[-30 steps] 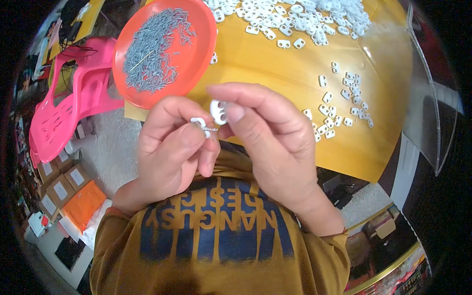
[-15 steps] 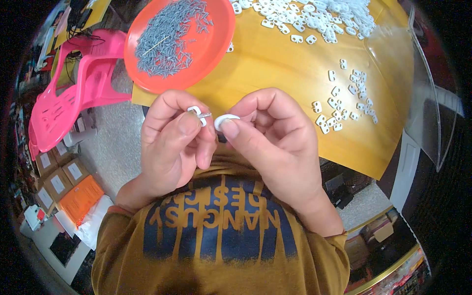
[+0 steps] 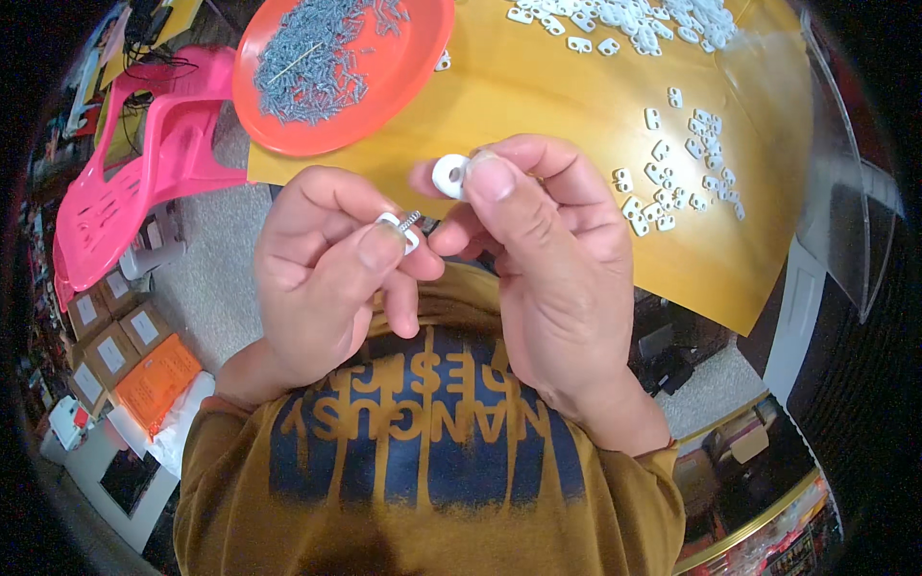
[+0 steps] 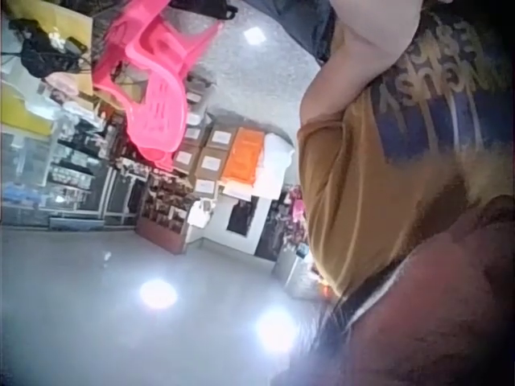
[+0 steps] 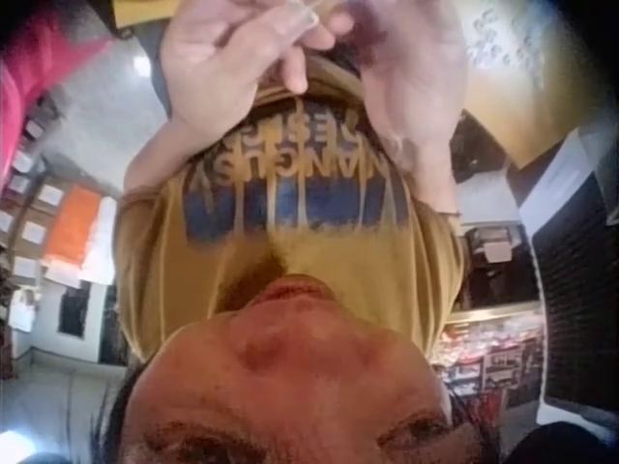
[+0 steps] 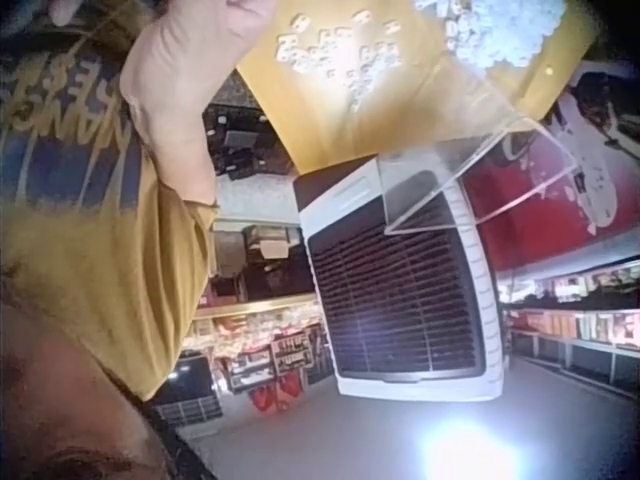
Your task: Assembling small plastic parts with springs and pins at a workbench.
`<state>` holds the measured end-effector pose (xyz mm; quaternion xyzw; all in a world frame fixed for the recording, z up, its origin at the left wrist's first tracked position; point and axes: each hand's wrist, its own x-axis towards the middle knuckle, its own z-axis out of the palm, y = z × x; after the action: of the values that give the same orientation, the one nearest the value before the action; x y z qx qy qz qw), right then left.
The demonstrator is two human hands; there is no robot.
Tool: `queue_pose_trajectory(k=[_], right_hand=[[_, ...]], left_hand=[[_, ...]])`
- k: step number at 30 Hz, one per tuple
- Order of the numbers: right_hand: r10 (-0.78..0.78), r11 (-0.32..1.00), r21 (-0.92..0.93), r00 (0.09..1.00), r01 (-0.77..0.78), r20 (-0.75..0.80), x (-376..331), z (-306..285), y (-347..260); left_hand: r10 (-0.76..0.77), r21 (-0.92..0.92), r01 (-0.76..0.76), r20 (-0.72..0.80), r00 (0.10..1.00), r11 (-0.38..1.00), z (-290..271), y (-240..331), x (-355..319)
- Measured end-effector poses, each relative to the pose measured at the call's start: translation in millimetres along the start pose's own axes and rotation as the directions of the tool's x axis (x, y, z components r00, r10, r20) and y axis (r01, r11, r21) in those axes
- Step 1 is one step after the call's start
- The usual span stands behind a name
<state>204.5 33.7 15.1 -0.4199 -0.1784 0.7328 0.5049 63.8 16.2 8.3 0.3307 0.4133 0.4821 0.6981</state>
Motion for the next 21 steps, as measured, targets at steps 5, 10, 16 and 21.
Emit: queue_pose_trajectory(k=[5,10,16,21], right_hand=[[-0.076,0.992,-0.101,0.997,0.076,0.007,-2.8,-0.7,2.3],[-0.097,0.987,-0.129,0.995,0.101,0.039,-3.3,-2.0,4.0],[-0.132,0.990,-0.045,0.989,0.135,0.068,-4.8,-0.1,7.3],[-0.158,0.984,-0.069,0.986,0.161,0.047,-5.0,0.8,7.6]], left_hand=[[0.135,0.062,-0.137,0.038,0.990,0.989,0.7,-3.8,1.7],[0.141,0.065,-0.143,0.025,0.990,0.988,2.6,-3.5,0.1],[0.141,0.086,-0.143,0.025,0.990,0.986,3.2,-6.7,2.1],[0.154,0.087,-0.155,0.018,0.988,0.984,4.1,-7.0,1.8]])
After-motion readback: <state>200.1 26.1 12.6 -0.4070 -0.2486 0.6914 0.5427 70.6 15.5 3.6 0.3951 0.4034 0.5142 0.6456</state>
